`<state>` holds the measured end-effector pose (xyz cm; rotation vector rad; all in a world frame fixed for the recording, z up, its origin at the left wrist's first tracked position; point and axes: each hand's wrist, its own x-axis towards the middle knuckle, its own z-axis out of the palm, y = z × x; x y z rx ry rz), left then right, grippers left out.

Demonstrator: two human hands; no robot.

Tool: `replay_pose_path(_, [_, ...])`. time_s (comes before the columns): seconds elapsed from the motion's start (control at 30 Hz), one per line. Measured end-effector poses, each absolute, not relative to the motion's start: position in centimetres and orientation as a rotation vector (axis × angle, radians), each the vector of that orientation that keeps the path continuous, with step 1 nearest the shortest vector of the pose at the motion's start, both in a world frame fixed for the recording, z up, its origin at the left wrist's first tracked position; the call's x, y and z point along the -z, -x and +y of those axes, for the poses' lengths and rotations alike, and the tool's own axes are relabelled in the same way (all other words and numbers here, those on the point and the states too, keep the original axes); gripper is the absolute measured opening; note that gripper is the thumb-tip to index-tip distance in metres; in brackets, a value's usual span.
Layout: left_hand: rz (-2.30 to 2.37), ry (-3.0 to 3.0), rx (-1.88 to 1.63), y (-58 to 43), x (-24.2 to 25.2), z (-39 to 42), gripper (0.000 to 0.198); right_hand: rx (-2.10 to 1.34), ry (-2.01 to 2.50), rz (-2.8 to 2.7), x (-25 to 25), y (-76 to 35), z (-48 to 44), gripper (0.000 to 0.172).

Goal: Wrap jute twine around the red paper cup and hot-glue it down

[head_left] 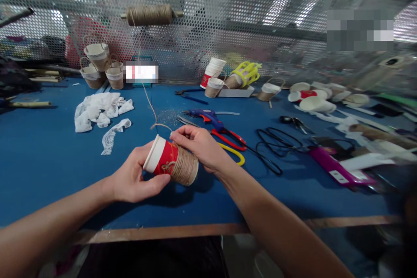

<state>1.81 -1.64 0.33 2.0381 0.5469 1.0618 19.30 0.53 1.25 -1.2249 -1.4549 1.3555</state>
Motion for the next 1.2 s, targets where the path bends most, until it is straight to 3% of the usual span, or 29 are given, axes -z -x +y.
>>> replay_pose_path(0.2, [0.497, -2.273, -1.233, -1.3, -0.7, -1.1, 0.012, -1.506, 1.227, -1.527, -2.6, -20.7, 0.2, 0.045])
replay_pose_path(0.37, [0.437, -2.354, -1.277, -0.8, -0.4, -0.1, 0.010, -1.457, 1.159, -1.722, -3.5, -21.4, 0.0, 0.037])
replay_pose_path(0.57, [0.762, -1.589, -1.005, -0.9, 0.5, 0.6, 0.021, -1.031, 1.220, -1.899, -3.3, -21.2, 0.1, 0.044])
replay_pose_path(0.7, [0.754, -1.290, -0.945, -1.2, 0.7, 0.9, 0.023, -0.934, 1.241, -1.962, -3.1, -20.8, -0.2, 0.042])
replay_pose_path(1.2, [0.787, -1.142, -0.973, -1.7, 0.5, 0.8, 0.018, -0.884, 1.248, -2.012, -2.9, -20.6, -0.2, 0.041])
